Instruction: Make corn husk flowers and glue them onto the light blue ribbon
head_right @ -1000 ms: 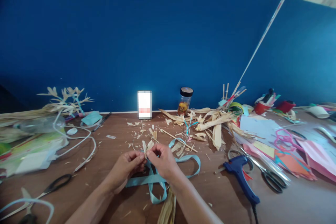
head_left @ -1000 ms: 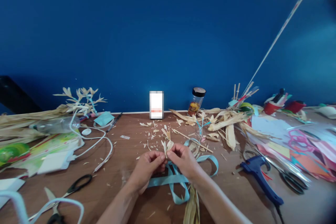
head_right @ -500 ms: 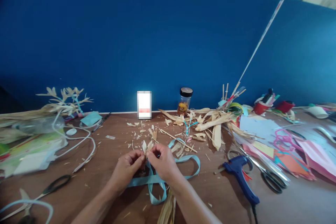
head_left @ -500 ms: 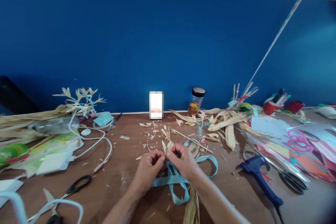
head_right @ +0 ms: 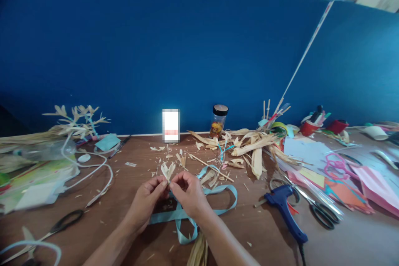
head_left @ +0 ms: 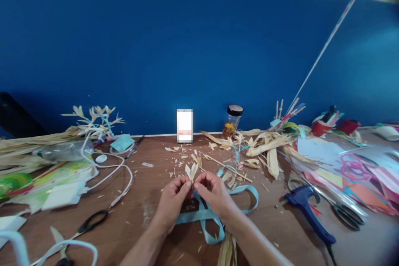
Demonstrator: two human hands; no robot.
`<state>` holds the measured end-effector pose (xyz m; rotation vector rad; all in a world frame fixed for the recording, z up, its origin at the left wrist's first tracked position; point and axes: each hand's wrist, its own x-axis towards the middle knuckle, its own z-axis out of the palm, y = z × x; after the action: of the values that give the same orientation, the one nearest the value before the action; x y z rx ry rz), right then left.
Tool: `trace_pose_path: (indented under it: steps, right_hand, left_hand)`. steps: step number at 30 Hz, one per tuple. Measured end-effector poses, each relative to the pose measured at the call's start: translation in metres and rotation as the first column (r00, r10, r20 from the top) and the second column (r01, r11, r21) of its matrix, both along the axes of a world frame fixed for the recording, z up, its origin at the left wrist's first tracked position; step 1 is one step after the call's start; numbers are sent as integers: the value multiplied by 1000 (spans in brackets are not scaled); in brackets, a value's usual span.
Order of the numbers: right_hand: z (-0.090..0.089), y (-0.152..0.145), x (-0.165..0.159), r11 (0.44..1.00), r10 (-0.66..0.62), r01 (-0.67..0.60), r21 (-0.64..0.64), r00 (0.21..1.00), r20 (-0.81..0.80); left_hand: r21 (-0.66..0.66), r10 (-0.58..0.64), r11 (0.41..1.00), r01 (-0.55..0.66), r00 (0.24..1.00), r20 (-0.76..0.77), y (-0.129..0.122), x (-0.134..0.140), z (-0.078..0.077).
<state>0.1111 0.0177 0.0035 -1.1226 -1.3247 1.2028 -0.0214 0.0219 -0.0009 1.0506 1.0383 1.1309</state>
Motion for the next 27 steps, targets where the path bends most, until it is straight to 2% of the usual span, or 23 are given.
trace_pose_path:
  steps: [6, 15, 20, 23, 27]
  right_hand:
    - [2, -1, -3, 1000, -21, 21, -17, 1000, -1]
    - [-4, -2, -5, 994, -7, -14, -113, 982, -189]
    - [-4, -3, -8, 993, -18, -8, -115, 974, -224]
    - [-3, -4, -7, 987, -5, -38, -155, 963, -269]
    - [1, -5, -4, 955, 27, -143, -259, 915, -402]
  left_hand:
    - [-2, 3, 1000, -3, 999, -48, -1, 1, -2]
    - [48, 9, 999, -7, 999, -35, -2, 0, -6]
    - [52, 23, 998, -22, 1000, -12, -3, 2, -6]
    - [26, 19, 999, -20, 999, 47, -4, 3, -6]
    - [-35, -14, 999, 21, 982, 186, -4, 4, -6]
